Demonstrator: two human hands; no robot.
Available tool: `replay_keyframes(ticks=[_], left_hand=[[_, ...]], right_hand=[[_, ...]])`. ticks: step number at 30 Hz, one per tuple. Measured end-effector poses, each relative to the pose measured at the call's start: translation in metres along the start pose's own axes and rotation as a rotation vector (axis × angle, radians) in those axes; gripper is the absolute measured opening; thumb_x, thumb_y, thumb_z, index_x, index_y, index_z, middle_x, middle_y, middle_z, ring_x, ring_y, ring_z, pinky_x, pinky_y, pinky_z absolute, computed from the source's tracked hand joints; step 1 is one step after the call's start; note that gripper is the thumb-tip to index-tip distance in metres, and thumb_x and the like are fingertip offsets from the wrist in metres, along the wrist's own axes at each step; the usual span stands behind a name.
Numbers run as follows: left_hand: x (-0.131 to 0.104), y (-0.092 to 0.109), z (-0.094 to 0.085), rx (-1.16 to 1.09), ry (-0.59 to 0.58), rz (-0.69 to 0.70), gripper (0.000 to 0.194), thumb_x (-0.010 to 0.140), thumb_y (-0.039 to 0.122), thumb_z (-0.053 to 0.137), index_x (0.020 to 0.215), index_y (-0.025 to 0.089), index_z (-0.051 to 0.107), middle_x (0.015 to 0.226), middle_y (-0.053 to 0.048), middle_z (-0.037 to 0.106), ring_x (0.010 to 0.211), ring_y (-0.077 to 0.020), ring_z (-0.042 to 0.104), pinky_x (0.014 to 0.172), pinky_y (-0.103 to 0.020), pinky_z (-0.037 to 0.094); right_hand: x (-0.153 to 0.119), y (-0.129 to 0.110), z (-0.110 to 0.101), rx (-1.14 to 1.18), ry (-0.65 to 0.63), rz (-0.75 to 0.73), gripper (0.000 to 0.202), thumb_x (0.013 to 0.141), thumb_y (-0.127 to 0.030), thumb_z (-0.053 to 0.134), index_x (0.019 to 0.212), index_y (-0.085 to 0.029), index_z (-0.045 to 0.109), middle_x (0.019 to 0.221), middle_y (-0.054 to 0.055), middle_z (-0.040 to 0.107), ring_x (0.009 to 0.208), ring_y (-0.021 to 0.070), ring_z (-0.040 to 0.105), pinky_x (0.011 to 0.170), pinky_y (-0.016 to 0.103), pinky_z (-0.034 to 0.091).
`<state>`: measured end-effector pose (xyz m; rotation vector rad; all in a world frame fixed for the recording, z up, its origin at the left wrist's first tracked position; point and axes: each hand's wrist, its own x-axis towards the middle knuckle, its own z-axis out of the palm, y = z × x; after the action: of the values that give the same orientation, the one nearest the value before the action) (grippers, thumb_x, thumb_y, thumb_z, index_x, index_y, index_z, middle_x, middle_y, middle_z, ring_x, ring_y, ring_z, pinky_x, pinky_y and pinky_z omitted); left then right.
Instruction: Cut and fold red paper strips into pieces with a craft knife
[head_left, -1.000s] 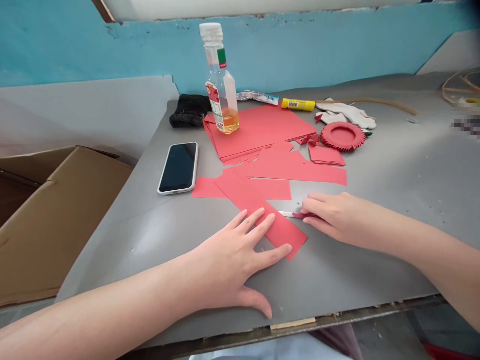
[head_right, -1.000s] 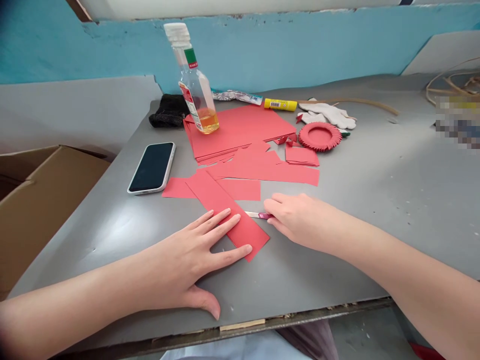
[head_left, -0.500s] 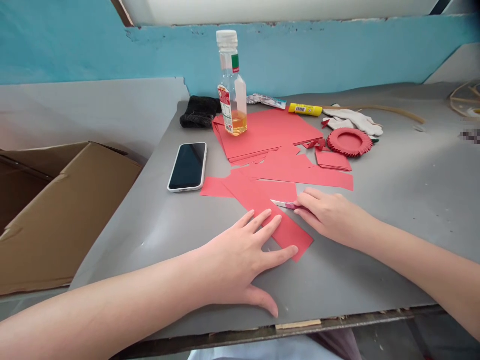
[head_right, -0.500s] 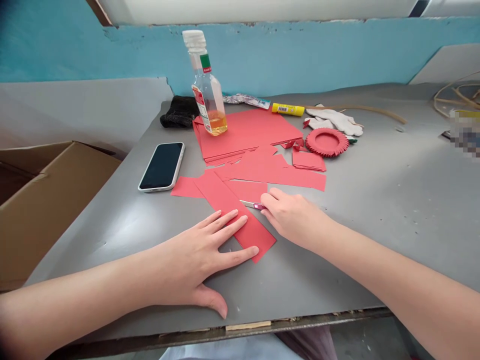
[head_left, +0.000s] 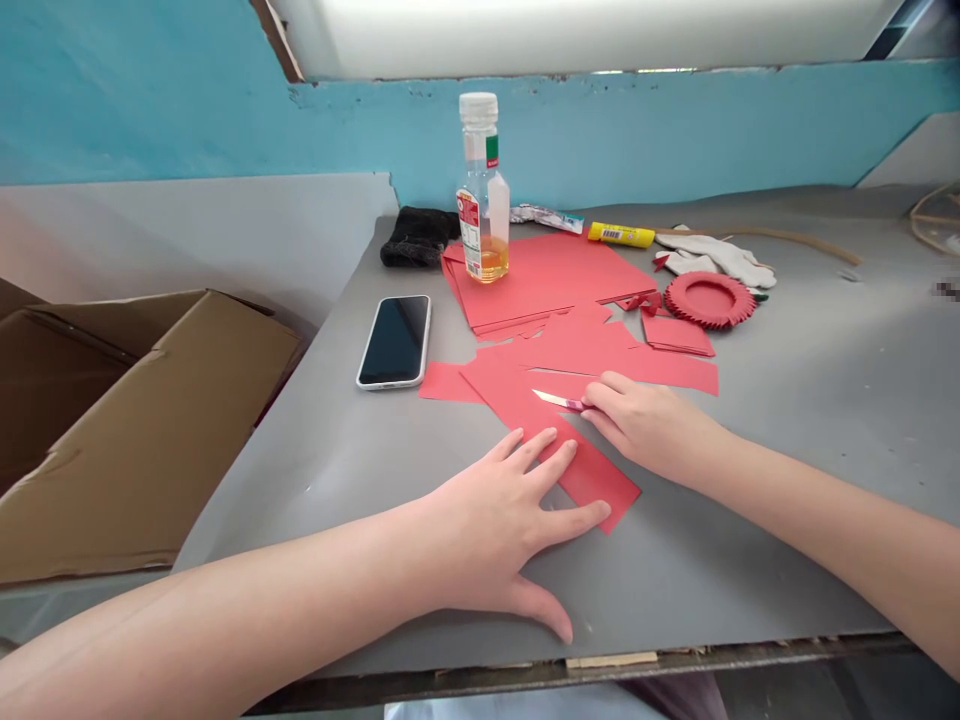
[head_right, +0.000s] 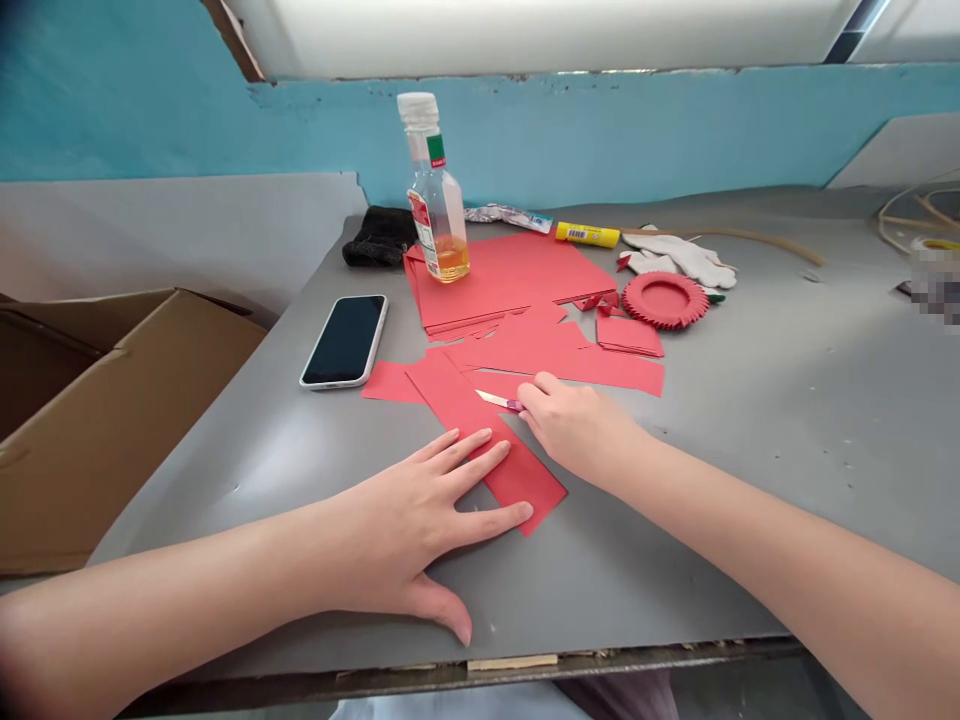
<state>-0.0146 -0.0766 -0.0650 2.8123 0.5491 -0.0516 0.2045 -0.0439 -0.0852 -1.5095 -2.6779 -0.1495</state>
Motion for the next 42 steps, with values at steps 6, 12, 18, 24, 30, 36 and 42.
replay_keyframes(ticks=[6,12,18,24,30,36,42], left_hand=[[0.001,0.0,-0.001,0.018,-0.023,-0.002,0.086,0.069,0.077,0.042,0.139,0.028,0.031,0.143,-0.021,0.025,0.132,-0.0416,0.019,0.102,-0.056,0.02],[0.0,0.002,-0.002,0.04,-0.027,-0.014,0.087,0.067,0.077,0.043,0.138,0.028,0.031,0.141,-0.019,0.029,0.131,-0.0416,0.022,0.102,-0.056,0.019],[0.0,0.004,-0.005,0.041,-0.041,-0.018,0.086,0.068,0.076,0.045,0.138,0.028,0.032,0.142,-0.019,0.029,0.131,-0.0407,0.021,0.103,-0.055,0.02],[0.0,0.005,-0.007,0.046,-0.053,-0.021,0.086,0.069,0.075,0.045,0.139,0.027,0.031,0.141,-0.019,0.03,0.132,-0.0399,0.021,0.103,-0.054,0.019],[0.0,0.005,-0.008,0.035,-0.064,-0.023,0.087,0.069,0.076,0.045,0.139,0.028,0.03,0.142,-0.02,0.028,0.132,-0.0396,0.02,0.103,-0.055,0.02],[0.0,0.002,-0.006,0.034,-0.057,-0.027,0.088,0.068,0.078,0.041,0.139,0.029,0.029,0.142,-0.02,0.028,0.133,-0.0399,0.019,0.103,-0.056,0.019],[0.001,0.005,0.004,0.063,-0.014,-0.029,0.088,0.069,0.081,0.03,0.141,0.03,0.025,0.144,-0.019,0.024,0.131,-0.0407,0.021,0.101,-0.055,0.022]], right_hand=[[0.015,-0.003,-0.001,-0.028,-0.013,0.035,0.025,0.092,-0.031,0.03,0.087,-0.018,0.052,0.077,0.0,0.049,0.044,0.0089,0.031,0.043,0.023,0.02],[0.036,-0.007,-0.002,-0.019,-0.055,0.029,0.025,0.092,-0.028,0.031,0.091,-0.017,0.052,0.081,0.003,0.052,0.049,0.01,0.039,0.044,0.025,0.02],[0.052,-0.012,-0.001,-0.046,-0.08,0.068,0.026,0.093,-0.028,0.028,0.09,-0.017,0.051,0.082,0.004,0.054,0.051,0.0109,0.044,0.046,0.025,0.02],[0.063,-0.014,0.003,-0.054,-0.059,0.06,0.026,0.092,-0.028,0.029,0.089,-0.017,0.051,0.085,0.005,0.055,0.054,0.0128,0.047,0.046,0.026,0.021],[0.071,-0.015,0.005,-0.036,-0.04,0.066,0.024,0.092,-0.027,0.031,0.092,-0.016,0.052,0.087,0.006,0.056,0.057,0.0142,0.05,0.047,0.026,0.022],[0.082,-0.019,0.005,-0.01,-0.031,0.078,0.025,0.093,-0.026,0.029,0.095,-0.017,0.052,0.089,0.006,0.058,0.058,0.0132,0.052,0.048,0.025,0.023],[0.057,-0.001,-0.016,0.02,0.029,0.146,0.026,0.092,-0.033,0.032,0.093,-0.018,0.053,0.091,0.005,0.058,0.062,0.0139,0.053,0.05,0.025,0.028]])
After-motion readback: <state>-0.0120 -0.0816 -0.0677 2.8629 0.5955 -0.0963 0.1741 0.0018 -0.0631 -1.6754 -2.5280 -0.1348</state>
